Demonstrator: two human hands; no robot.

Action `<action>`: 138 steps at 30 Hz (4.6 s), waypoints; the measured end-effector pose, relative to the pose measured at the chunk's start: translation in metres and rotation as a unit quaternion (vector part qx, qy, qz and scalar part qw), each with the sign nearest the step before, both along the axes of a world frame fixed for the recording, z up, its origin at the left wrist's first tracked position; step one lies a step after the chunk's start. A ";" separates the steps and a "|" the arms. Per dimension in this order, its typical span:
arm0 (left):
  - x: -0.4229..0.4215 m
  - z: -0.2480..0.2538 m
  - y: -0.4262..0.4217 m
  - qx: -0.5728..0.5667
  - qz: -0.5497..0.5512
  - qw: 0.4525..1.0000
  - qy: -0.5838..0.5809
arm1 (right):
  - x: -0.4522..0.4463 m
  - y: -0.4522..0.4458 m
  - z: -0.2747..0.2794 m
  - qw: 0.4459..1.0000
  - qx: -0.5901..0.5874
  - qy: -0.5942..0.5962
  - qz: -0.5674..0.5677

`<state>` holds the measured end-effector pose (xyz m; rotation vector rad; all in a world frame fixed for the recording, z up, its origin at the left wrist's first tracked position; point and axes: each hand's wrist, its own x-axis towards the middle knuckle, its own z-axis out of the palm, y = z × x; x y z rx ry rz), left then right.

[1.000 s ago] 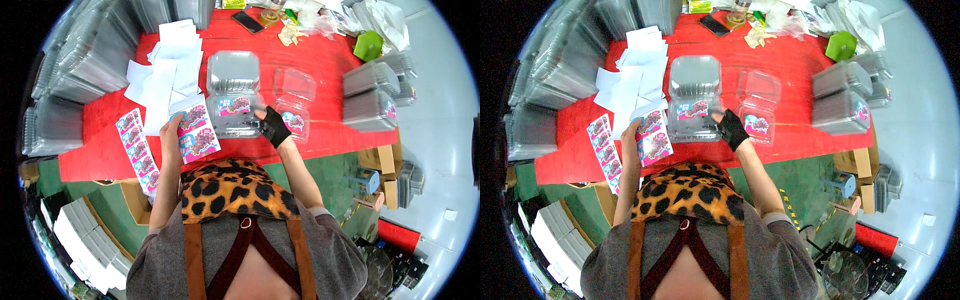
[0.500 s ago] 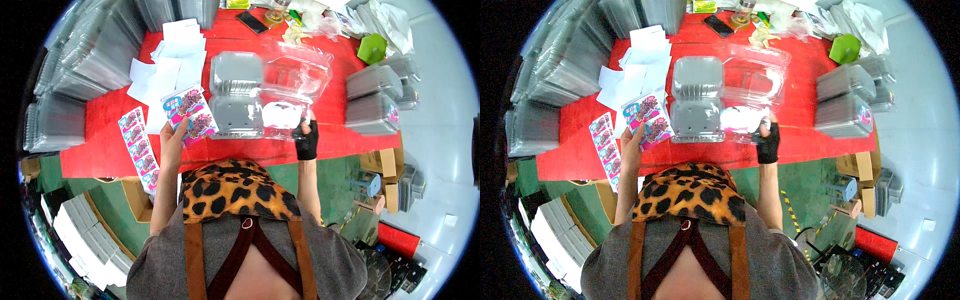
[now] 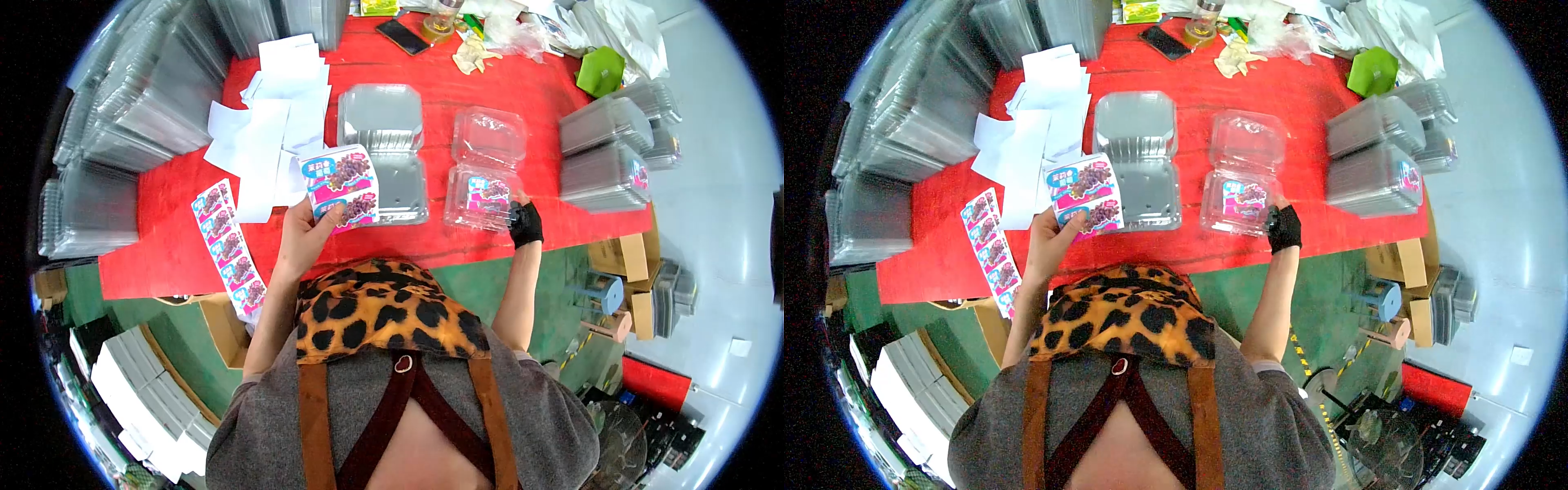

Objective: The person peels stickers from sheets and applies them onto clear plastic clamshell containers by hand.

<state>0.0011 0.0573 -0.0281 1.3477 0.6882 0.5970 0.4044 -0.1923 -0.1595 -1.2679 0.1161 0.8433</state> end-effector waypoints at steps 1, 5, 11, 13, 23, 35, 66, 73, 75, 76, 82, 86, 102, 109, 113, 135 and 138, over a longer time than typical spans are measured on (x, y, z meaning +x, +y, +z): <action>-0.001 -0.002 0.000 0.013 -0.003 1.000 0.011 | -0.009 0.010 0.019 0.999 0.002 0.047 -0.023; -0.005 0.010 -0.004 0.017 -0.011 1.000 0.017 | 0.036 -0.020 -0.051 0.998 -0.002 0.055 -0.007; -0.009 0.011 -0.004 0.029 -0.030 0.999 0.034 | -0.022 0.007 0.003 0.647 -0.443 -0.620 0.016; -0.008 0.018 -0.005 0.030 -0.050 0.997 0.056 | -0.051 0.040 0.037 0.674 -0.311 -0.670 0.023; 0.003 0.040 -0.016 0.171 -0.172 0.962 0.126 | -0.215 0.141 0.180 0.585 0.129 -0.728 0.334; 0.000 0.030 -0.014 0.243 -0.173 0.941 0.162 | -0.217 0.142 0.177 0.636 0.116 -0.654 0.392; -0.037 -0.042 0.019 -0.038 0.112 0.988 0.103 | -0.187 0.176 0.078 0.484 0.006 -0.813 0.325; -0.032 -0.041 0.019 -0.034 0.083 0.989 0.120 | -0.189 0.172 0.051 0.526 0.011 -0.767 0.367; -0.025 -0.041 0.017 -0.035 0.080 0.990 0.111 | -0.190 0.170 0.050 0.553 0.013 -0.749 0.365; -0.021 -0.046 0.016 -0.037 0.082 0.992 0.091 | -0.192 0.169 0.052 0.557 0.020 -0.747 0.362; -0.005 -0.057 0.014 -0.041 0.052 0.991 0.113 | -0.184 0.152 0.054 0.637 -0.062 -0.704 0.308; -0.006 -0.065 0.011 -0.058 0.039 0.988 0.136 | -0.169 0.129 0.055 0.731 -0.176 -0.634 0.181; -0.012 -0.061 0.021 -0.133 0.025 0.987 0.086 | -0.159 0.090 0.048 0.694 -0.239 -0.622 0.273; -0.009 -0.039 0.023 -0.212 0.110 0.971 -0.013 | -0.138 0.099 0.069 0.859 -0.214 -0.375 0.275; -0.006 -0.031 0.028 -0.251 0.146 0.954 -0.072 | -0.113 0.119 0.061 0.961 0.034 0.105 0.254; -0.015 -0.015 0.020 -0.171 0.139 0.975 -0.036 | -0.157 0.112 0.077 0.912 0.107 -0.313 0.244; -0.020 -0.018 0.021 -0.197 0.120 0.971 -0.064 | -0.117 0.081 0.072 0.935 0.075 -0.324 0.122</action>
